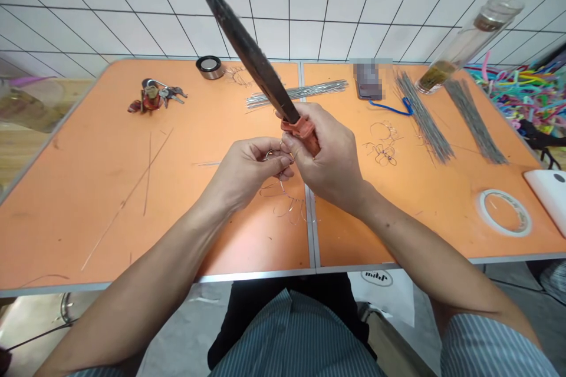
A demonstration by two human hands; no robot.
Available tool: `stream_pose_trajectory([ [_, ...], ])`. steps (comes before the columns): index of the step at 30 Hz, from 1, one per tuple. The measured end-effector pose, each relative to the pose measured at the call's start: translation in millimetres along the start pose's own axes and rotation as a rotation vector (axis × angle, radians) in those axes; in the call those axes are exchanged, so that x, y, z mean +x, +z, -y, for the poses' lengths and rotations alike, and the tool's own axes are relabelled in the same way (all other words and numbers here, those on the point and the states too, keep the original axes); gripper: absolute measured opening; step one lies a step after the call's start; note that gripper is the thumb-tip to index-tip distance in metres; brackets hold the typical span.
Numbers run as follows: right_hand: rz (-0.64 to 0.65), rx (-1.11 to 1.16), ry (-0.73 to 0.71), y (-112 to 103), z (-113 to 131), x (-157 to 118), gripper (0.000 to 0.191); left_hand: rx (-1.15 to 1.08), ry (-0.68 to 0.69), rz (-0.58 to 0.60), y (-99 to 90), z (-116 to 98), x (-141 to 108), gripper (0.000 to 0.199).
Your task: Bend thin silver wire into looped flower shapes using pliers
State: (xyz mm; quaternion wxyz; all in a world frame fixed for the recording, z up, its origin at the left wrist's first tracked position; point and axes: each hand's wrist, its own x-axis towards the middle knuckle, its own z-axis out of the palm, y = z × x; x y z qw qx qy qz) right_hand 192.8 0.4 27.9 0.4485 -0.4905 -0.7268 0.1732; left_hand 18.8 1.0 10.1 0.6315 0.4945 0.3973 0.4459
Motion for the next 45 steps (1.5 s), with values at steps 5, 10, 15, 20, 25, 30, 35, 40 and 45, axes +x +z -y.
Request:
stream_pose_trajectory([
  [5,0.020,-0.006,0.046,1,-2,1,0.030,0.031,0.000,-0.019,1.4,1,0,0.005],
  [10,0.048,0.040,0.007,3,-6,3,0.034,0.070,0.013,-0.035,4.0,-4,-3,0.006],
  [15,0.065,0.024,0.013,4,-2,4,0.033,0.121,0.041,-0.047,4.2,-6,-3,0.018],
  [20,0.070,0.032,0.010,3,2,4,0.026,0.166,0.072,-0.048,2.2,-3,-2,0.022],
  [25,0.027,0.123,0.110,-10,1,7,0.020,0.038,0.052,-0.131,-6.5,-2,3,0.024],
  [30,0.178,0.262,0.351,-27,-19,6,0.023,-0.101,0.058,-0.229,-17.6,-6,9,0.032],
  [35,0.356,0.212,0.395,-27,-48,-4,0.018,-0.175,0.102,-0.291,-23.3,-12,12,0.032],
  [40,0.462,0.018,0.324,-24,-55,-13,0.021,-0.173,0.118,-0.374,-27.9,-16,14,0.034],
  [45,0.498,-0.242,0.226,-26,-45,-17,0.024,-0.185,0.135,-0.402,-30.5,-18,15,0.034],
])
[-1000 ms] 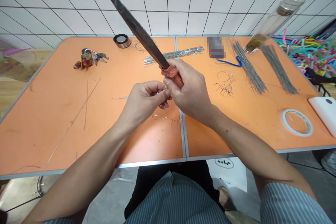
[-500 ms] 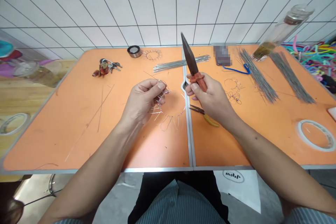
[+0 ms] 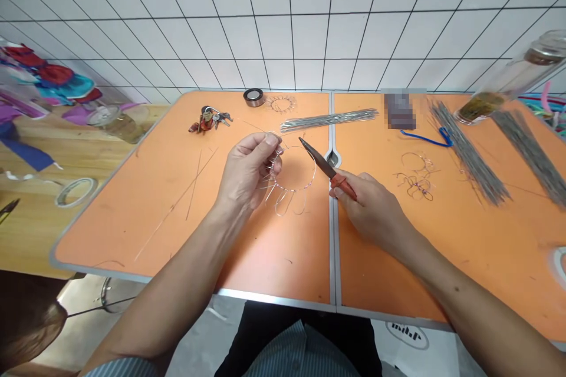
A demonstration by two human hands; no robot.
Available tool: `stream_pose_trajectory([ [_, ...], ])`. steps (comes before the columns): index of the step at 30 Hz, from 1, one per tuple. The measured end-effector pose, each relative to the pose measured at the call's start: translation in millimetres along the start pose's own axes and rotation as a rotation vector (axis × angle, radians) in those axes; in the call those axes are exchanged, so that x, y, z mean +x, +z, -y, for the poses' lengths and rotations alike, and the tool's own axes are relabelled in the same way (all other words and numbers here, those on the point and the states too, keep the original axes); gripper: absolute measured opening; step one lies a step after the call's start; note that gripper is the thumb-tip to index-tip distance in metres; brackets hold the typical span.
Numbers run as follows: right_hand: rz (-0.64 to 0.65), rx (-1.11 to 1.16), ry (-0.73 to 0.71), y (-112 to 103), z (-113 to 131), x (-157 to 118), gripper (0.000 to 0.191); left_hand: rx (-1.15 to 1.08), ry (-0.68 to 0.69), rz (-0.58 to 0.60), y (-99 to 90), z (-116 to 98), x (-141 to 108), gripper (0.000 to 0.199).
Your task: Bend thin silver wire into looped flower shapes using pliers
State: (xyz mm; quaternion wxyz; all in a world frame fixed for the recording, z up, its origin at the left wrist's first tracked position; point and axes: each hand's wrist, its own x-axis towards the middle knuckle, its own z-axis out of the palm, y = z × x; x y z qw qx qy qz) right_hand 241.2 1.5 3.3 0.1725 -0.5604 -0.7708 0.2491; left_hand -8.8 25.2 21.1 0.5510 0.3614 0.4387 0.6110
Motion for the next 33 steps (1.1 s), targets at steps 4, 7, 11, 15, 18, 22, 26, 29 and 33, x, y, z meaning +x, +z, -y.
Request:
stream_pose_trajectory([
  [4,-0.011,-0.123,0.014,1,7,-4,0.024,-0.072,0.002,-0.009,-0.8,-1,1,0.033],
  [7,0.018,-0.165,0.045,3,12,-6,0.024,-0.098,-0.015,-0.041,-1.3,0,1,0.035],
  [11,0.072,-0.175,0.071,6,19,-6,0.028,-0.108,-0.034,-0.091,-0.9,1,3,0.039],
  [15,0.023,-0.255,0.030,10,25,-6,0.030,-0.124,-0.035,-0.113,0.3,3,2,0.036],
  [18,-0.028,-0.361,0.013,14,26,-6,0.034,-0.120,-0.028,-0.125,0.9,5,1,0.035],
  [22,-0.161,-0.489,-0.059,20,23,-5,0.039,-0.089,-0.012,-0.134,1.5,7,0,0.033],
  [26,-0.277,-0.577,-0.137,26,18,-5,0.041,-0.079,-0.003,-0.140,2.3,8,1,0.031],
  [29,-0.349,-0.630,-0.189,29,16,-5,0.042,-0.088,0.020,-0.134,2.9,8,0,0.028],
  [33,-0.403,-0.711,-0.257,29,12,-5,0.041,-0.091,0.035,-0.132,3.3,8,0,0.023],
])
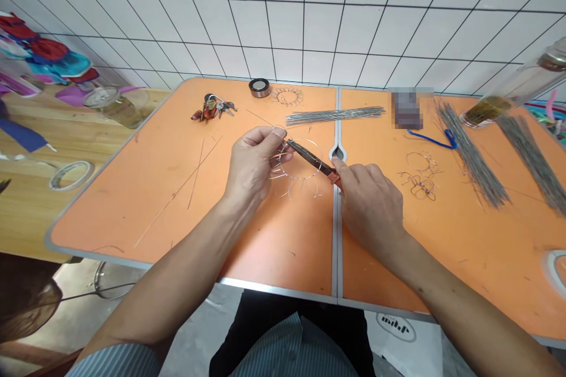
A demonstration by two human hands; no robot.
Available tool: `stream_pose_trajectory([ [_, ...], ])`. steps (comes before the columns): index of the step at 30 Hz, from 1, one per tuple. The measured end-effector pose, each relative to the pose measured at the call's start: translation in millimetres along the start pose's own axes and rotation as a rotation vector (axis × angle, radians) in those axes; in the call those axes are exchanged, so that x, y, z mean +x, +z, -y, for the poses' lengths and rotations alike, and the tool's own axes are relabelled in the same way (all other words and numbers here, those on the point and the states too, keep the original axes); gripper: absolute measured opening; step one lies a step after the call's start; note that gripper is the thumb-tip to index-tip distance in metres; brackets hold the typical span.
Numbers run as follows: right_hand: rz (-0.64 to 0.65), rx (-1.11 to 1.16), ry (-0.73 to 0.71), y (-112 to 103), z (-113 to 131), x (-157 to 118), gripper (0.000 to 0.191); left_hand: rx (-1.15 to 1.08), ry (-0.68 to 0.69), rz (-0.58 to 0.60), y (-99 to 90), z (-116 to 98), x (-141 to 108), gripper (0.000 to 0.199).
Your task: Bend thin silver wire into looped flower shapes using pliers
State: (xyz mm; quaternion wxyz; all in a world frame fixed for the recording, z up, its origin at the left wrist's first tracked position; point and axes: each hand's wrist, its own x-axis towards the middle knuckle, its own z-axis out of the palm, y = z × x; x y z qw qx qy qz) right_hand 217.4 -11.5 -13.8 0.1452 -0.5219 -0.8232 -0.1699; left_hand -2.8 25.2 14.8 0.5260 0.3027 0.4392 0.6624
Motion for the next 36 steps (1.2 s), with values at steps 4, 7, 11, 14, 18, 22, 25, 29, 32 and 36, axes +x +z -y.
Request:
stream_pose_trajectory([
  [4,-0.064,-0.051,-0.034,2,-1,-1,0.038,0.007,-0.007,-0.005,0.2,-1,-1,0.021],
  [7,-0.091,-0.062,-0.039,1,0,-1,0.036,0.016,-0.010,-0.001,-0.1,-1,-1,0.021],
  [11,-0.076,-0.062,-0.041,0,0,-1,0.034,0.034,-0.011,-0.008,-0.4,-1,-1,0.023],
  [14,-0.053,-0.050,-0.035,-1,1,0,0.034,0.034,-0.018,-0.015,0.0,-1,0,0.022],
  [18,-0.012,-0.001,-0.011,-1,1,0,0.033,0.013,-0.015,-0.009,0.8,-1,0,0.019],
  [22,0.075,0.109,0.048,-4,3,2,0.035,0.016,-0.014,-0.005,0.8,-1,-1,0.019],
  [25,0.140,0.187,0.093,-8,3,2,0.036,0.035,-0.022,-0.006,0.1,-1,0,0.020],
  [29,0.181,0.240,0.120,-9,3,2,0.037,0.054,-0.028,0.007,-1.2,-1,1,0.021],
  [32,0.190,0.251,0.128,-9,3,2,0.037,0.056,-0.035,0.028,-2.1,0,2,0.019],
  [36,0.233,0.264,0.142,-11,3,3,0.037,0.055,-0.022,0.040,-3.6,-1,3,0.024],
])
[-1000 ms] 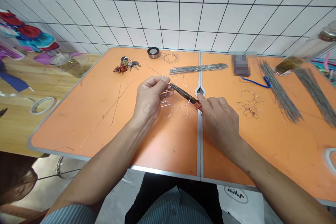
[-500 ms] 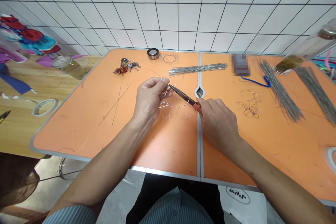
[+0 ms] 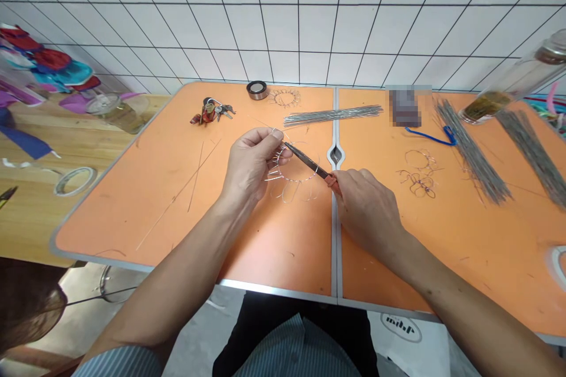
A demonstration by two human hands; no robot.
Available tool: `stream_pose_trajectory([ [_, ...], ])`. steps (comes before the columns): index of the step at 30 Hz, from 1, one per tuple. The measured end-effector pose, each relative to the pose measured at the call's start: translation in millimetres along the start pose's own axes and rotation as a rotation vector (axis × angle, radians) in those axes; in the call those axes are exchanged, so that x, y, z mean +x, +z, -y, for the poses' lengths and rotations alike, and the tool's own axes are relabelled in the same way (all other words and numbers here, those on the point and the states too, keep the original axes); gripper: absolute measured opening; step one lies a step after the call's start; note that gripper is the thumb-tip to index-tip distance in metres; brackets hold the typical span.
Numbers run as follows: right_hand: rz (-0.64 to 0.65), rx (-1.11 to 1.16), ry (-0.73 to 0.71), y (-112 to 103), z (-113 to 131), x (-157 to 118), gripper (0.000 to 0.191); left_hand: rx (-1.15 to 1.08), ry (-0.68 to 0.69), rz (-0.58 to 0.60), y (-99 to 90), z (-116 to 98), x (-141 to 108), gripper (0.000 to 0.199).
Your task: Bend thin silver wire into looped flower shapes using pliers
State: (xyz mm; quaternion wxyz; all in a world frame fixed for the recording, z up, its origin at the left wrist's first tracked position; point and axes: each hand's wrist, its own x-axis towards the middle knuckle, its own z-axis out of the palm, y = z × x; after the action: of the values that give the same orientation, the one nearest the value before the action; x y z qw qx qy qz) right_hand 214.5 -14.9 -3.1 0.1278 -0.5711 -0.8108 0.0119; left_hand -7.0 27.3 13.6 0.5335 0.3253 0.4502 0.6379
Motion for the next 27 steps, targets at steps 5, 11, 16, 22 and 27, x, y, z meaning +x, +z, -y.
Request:
stream_pose_trajectory([
  [5,-0.025,0.006,-0.016,1,-3,-1,0.035,0.041,0.023,0.017,-2.8,-2,3,0.017],
  [11,-0.026,-0.025,-0.019,3,-4,-2,0.037,0.149,0.080,0.007,-6.3,-2,6,0.018],
  [16,-0.115,-0.078,-0.087,7,-4,-2,0.035,0.139,0.099,-0.039,-7.2,0,6,0.020],
  [22,-0.154,-0.134,-0.107,11,-8,-2,0.037,0.122,0.122,-0.092,-7.1,1,9,0.020],
  [27,-0.113,-0.105,-0.093,8,-5,-2,0.036,0.092,0.120,-0.078,-6.0,2,8,0.017],
])
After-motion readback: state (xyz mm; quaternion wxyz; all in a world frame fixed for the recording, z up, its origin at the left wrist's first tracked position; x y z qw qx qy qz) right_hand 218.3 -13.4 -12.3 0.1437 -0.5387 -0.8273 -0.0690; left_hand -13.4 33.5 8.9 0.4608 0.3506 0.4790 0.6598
